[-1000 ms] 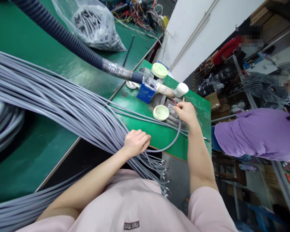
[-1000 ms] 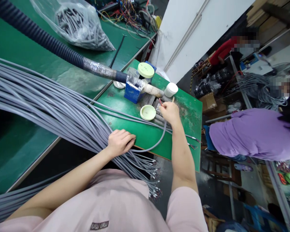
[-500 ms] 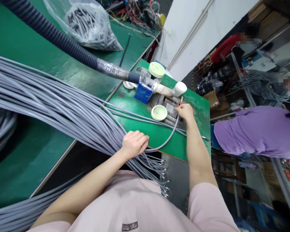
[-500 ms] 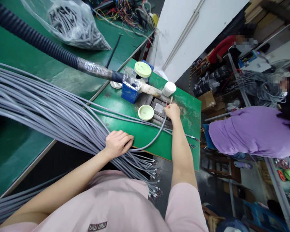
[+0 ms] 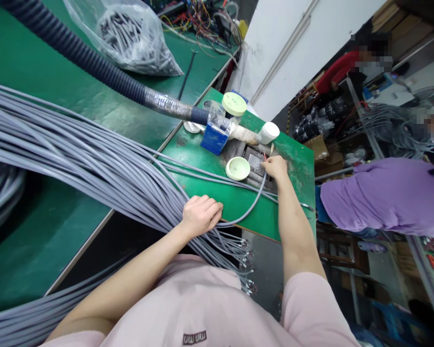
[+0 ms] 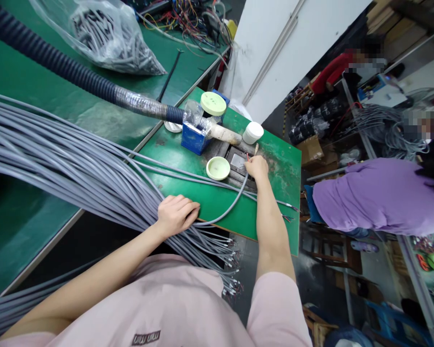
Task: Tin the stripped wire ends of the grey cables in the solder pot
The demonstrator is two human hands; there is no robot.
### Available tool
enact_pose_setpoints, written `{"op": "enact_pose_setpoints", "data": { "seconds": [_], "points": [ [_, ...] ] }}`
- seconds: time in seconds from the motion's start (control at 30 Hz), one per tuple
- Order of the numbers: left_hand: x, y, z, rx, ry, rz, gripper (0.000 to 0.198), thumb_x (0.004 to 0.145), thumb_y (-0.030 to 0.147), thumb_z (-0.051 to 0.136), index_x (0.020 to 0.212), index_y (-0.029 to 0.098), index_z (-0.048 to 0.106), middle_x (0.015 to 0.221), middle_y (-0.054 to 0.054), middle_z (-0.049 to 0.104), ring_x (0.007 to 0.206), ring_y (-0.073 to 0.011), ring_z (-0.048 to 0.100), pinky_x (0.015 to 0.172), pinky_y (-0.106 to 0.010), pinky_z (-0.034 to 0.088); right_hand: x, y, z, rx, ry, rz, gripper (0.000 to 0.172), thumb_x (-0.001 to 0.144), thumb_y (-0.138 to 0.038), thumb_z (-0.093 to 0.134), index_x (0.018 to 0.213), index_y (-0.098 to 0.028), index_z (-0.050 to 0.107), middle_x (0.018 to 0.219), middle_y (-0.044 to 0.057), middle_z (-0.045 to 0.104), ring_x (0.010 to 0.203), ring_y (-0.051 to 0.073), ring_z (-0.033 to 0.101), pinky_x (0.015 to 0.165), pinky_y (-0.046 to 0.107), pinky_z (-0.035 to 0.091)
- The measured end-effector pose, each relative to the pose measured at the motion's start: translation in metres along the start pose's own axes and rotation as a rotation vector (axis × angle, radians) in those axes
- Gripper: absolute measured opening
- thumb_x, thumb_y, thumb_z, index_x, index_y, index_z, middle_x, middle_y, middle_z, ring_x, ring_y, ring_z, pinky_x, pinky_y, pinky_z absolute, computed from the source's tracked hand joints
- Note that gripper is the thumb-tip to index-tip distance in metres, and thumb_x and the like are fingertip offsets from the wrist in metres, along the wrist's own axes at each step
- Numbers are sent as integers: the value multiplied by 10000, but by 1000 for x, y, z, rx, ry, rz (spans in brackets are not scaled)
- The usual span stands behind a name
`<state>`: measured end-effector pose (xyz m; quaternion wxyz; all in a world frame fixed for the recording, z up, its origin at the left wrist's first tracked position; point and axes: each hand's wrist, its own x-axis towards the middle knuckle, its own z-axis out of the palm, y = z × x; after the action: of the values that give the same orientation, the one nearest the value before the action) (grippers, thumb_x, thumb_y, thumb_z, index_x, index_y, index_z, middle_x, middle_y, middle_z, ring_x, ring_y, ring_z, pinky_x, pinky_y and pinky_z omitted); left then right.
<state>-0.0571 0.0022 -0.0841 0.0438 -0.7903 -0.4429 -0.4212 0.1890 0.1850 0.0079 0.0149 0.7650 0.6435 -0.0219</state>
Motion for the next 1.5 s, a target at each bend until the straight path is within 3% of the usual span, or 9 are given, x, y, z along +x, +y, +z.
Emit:
{"op": "enact_pose_setpoints", "data": {
  "seconds": [0.13, 0.33, 0.53, 0.67, 0.8, 0.87, 0.97, 1.23, 1.5],
  "points": [
    [1, 0, 0, 6, 7, 5, 42, 862, 229, 577, 864, 210, 615, 698, 17, 643, 675, -135, 542, 636, -319, 323, -7, 1, -9, 51, 45, -13, 171, 741, -274, 569, 627, -182, 659, 695, 63, 642, 728, 205, 589, 646, 277, 392],
    [2, 1, -1, 21, 10, 7, 64, 860, 231, 576, 849, 201, 631, 705, 11, 652, 675, -138, 541, 642, -315, 320, -58, 5, -29, 471, 175, -189, 366, 722, -319, 582, 446, -190, 380, 481, -49, 282, 500, 99, 330, 520, 259, 240],
    [4, 3, -5, -57, -57, -55, 131, 880, 261, 553, 837, 203, 661, 729, -1, 678, 688, -145, 556, 651, -319, 314, -136, -9, -28, 857, 230, -283, 278, 733, -360, 604, 553, -160, 537, 539, -46, 378, 532, 93, 341, 533, 243, 274],
    [14, 17, -14, -412, -86, -366, 167, 865, 317, 573, 834, 204, 691, 742, -16, 685, 719, -148, 573, 709, -316, 350, -177, -24, -16, 1052, 164, -253, 250, 749, -365, 625, 614, -156, 599, 559, -35, 465, 551, 106, 402, 542, 243, 315],
    [23, 48, -21, -1263, -73, -790, 374, 727, 469, 710, 931, 158, 679, 757, -27, 666, 694, -135, 584, 694, -284, 427, -207, -31, 2, 1165, 110, -232, 294, 792, -371, 645, 597, -164, 570, 547, -42, 469, 551, 100, 419, 563, 238, 335],
    [25, 63, -16, -1578, -64, -924, 481, 620, 477, 797, 934, 139, 664, 768, -32, 669, 696, -130, 601, 683, -265, 437, -214, -32, 12, 1201, 86, -223, 324, 799, -382, 652, 581, -164, 555, 543, -39, 479, 549, 100, 429, 566, 234, 348],
    [25, 77, -6, -1771, 22, -1062, 479, 575, 441, 839, 881, 130, 641, 686, -20, 660, 616, -121, 607, 594, -232, 413, -218, -32, 25, 1311, 18, -193, 281, 765, -400, 690, 640, -161, 610, 579, -22, 530, 560, 114, 473, 552, 232, 385],
    [21, 92, -6, -1839, 115, -1126, 442, 603, 393, 830, 900, 101, 681, 620, -26, 652, 548, -112, 598, 552, -216, 391, -227, -30, 34, 1377, 0, -139, 276, 731, -403, 724, 641, -161, 627, 516, -31, 490, 510, 103, 444, 499, 215, 379],
    [31, 94, -18, -1887, 130, -1118, 415, 559, 439, 847, 667, 114, 614, 665, -9, 588, 546, -84, 510, 568, -234, 370, -243, -21, 36, 1291, 16, -181, 323, 796, -448, 658, 640, -167, 622, 473, -30, 472, 469, 99, 439, 484, 206, 385]
  ]
}}
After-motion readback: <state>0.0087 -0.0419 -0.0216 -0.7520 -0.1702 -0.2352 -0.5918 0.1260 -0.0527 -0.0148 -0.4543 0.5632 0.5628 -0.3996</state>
